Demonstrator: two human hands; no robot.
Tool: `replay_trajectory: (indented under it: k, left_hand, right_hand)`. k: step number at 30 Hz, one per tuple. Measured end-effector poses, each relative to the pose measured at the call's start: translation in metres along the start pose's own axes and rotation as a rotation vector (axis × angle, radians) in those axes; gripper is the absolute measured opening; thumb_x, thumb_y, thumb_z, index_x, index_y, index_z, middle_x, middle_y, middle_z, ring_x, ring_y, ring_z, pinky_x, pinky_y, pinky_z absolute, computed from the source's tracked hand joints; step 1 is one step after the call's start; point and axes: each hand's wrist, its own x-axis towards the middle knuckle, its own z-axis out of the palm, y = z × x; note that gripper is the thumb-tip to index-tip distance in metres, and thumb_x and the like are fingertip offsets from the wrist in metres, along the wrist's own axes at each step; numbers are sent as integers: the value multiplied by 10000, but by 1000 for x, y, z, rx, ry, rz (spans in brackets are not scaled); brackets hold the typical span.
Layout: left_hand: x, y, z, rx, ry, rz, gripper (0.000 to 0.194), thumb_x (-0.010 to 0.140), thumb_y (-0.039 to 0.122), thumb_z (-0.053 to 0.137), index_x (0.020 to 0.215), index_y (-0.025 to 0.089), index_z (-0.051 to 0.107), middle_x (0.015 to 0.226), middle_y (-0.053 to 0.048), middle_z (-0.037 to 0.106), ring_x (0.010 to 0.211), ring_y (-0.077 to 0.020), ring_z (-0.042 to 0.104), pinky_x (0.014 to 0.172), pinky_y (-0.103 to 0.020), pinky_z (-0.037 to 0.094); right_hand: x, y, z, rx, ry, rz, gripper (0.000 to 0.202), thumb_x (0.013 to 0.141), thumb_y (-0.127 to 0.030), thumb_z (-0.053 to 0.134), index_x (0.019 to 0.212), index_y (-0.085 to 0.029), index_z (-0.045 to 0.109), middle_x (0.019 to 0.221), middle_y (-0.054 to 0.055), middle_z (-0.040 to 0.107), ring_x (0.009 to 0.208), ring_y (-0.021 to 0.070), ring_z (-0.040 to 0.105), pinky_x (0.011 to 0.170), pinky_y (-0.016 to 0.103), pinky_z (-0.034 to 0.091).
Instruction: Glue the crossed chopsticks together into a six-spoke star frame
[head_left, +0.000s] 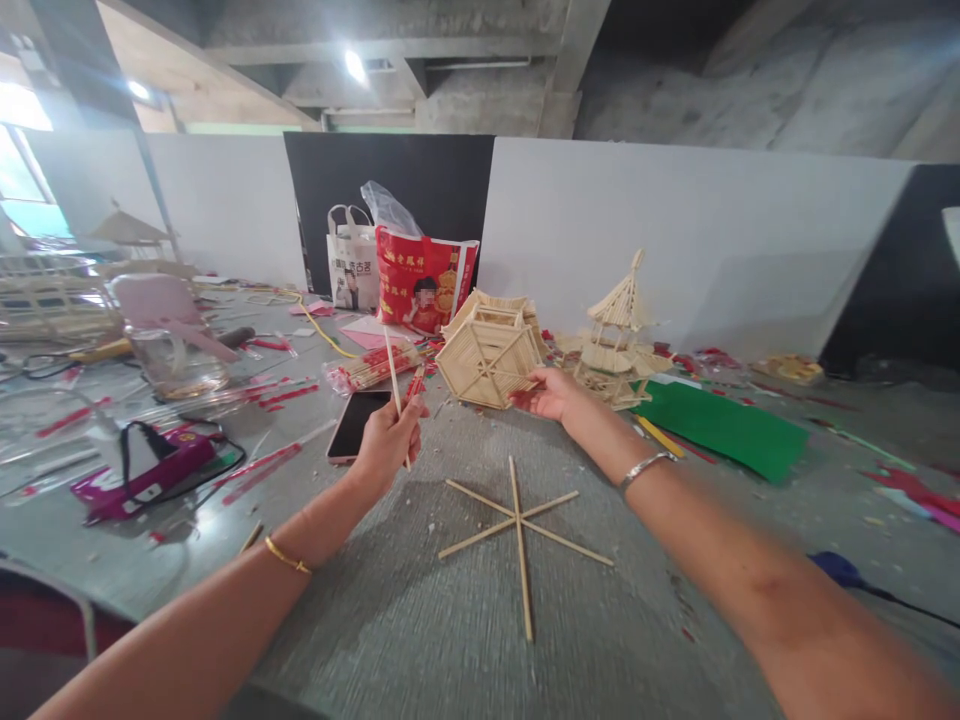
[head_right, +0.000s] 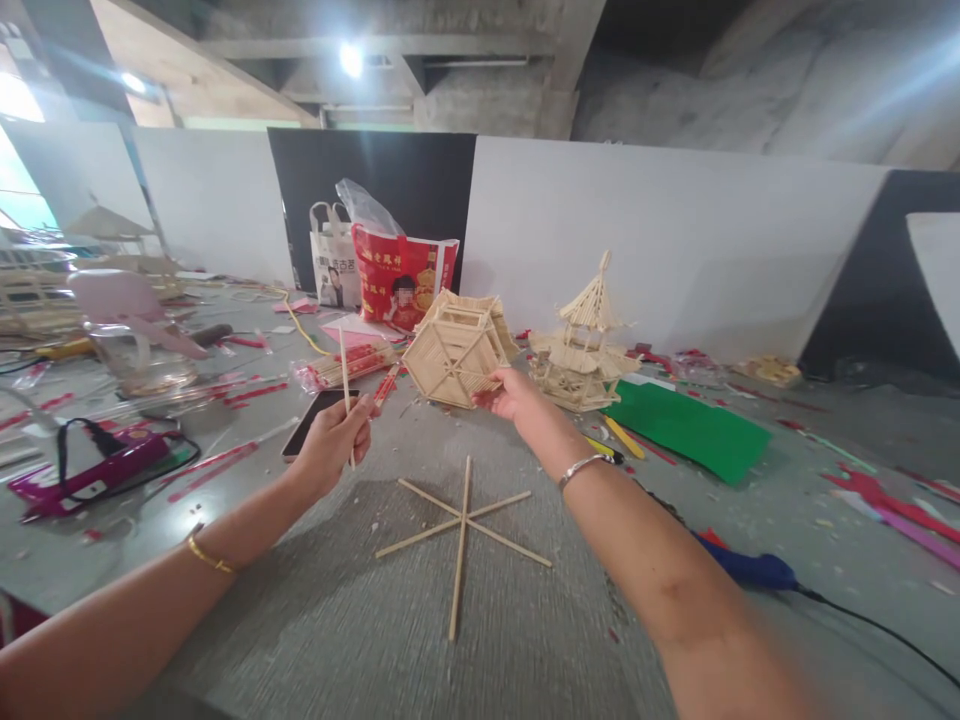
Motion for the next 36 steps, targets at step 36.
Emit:
replay_trajectory:
  k: [36]
  left_hand:
    - [1, 9, -11, 374, -7, 328, 243, 846, 392, 482, 777, 181, 580, 453, 60, 477, 354, -78, 393, 384, -182, 297]
  right_hand:
    - [-229, 65, 25, -772, -616, -867, 190, 816, -284, 567, 986, -233, 635, 843, 17, 685, 680, 134, 641, 561, 231, 514]
